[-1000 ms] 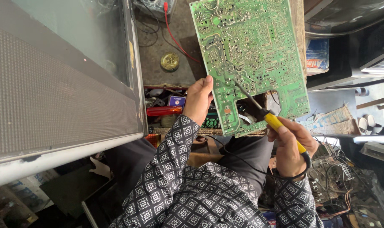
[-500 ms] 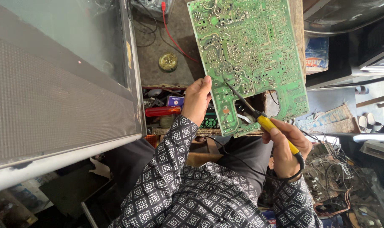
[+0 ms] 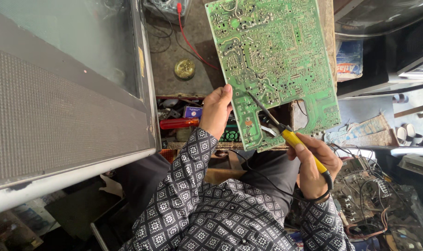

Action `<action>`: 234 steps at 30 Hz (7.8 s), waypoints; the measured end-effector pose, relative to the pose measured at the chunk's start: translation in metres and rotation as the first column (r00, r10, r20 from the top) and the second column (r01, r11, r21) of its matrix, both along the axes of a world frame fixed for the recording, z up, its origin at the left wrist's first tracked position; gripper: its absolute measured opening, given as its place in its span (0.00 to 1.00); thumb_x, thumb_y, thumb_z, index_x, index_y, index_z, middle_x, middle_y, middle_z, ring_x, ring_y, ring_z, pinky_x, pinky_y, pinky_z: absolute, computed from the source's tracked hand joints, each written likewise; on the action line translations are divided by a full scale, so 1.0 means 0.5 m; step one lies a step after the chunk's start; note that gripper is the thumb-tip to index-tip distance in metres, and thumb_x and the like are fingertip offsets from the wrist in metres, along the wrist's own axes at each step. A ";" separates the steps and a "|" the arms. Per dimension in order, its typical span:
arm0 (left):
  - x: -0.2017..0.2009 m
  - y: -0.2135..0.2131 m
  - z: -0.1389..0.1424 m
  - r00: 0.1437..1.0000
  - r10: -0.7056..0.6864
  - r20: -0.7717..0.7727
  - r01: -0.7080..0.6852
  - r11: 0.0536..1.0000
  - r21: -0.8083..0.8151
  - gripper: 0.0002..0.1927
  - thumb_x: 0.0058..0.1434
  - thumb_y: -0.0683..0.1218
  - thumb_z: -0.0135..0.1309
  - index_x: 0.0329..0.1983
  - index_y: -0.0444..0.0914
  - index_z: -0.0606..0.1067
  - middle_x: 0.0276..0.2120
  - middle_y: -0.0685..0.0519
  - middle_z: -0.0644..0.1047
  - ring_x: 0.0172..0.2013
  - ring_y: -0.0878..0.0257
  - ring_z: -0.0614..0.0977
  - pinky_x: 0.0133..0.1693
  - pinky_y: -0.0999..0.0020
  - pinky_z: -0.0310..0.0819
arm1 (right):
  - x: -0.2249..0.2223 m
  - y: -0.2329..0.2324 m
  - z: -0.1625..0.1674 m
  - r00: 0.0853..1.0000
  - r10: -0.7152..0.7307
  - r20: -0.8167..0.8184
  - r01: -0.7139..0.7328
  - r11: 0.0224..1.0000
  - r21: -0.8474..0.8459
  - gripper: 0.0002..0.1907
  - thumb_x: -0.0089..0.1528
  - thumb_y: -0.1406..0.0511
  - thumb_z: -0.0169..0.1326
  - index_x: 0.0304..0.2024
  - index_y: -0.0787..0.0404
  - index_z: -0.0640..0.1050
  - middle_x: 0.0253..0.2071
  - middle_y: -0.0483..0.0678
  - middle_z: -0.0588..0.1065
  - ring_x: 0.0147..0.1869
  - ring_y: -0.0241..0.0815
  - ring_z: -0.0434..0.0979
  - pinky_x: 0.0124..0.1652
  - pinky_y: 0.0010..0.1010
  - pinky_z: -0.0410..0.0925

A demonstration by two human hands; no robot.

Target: The person holds a green circuit board and uses a soldering iron to apply heat to various solder joints. The person repeatedly moves the iron across different points on the board while holding it steady with the other hand.

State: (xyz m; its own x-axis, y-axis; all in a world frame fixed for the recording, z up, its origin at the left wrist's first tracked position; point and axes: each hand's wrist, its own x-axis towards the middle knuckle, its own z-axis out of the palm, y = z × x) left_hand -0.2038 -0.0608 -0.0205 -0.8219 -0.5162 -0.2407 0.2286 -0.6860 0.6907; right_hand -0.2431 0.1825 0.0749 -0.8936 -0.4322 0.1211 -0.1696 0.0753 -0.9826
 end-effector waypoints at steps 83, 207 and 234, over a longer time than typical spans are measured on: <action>0.007 0.000 -0.011 0.999 0.018 0.038 -0.018 1.000 -0.017 0.15 0.74 0.51 0.48 0.38 0.36 0.75 0.34 0.56 0.78 0.34 0.71 0.78 0.38 0.76 0.75 | 0.032 0.001 0.009 0.982 0.052 -0.181 -0.018 0.983 0.182 0.13 0.66 0.73 0.56 0.52 0.74 0.79 0.37 0.53 0.81 0.38 0.35 0.80 0.41 0.22 0.72; 0.003 -0.001 -0.020 1.000 0.026 0.009 -0.026 0.999 -0.022 0.17 0.75 0.51 0.47 0.40 0.32 0.75 0.37 0.52 0.79 0.39 0.66 0.80 0.45 0.69 0.77 | 0.002 0.016 -0.053 0.997 0.055 -0.056 -0.057 0.998 -0.033 0.12 0.67 0.71 0.54 0.51 0.73 0.79 0.41 0.57 0.81 0.38 0.40 0.82 0.40 0.27 0.75; 0.005 -0.004 0.032 0.930 0.219 0.294 -0.028 0.842 -0.539 0.19 0.69 0.50 0.56 0.24 0.37 0.70 0.18 0.61 0.70 0.19 0.74 0.70 0.21 0.77 0.64 | 0.008 0.003 -0.003 0.999 0.008 -0.053 -0.003 0.996 0.084 0.13 0.67 0.71 0.55 0.52 0.73 0.79 0.41 0.54 0.81 0.39 0.36 0.81 0.42 0.24 0.73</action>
State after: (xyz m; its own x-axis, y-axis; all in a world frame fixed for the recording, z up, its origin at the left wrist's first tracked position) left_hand -0.2012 -0.0629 -0.0042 -0.6623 -0.7334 -0.1533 -0.0201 -0.1871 0.9821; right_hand -0.2390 0.1838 0.0732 -0.8845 -0.4478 0.1314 -0.2220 0.1562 -0.9624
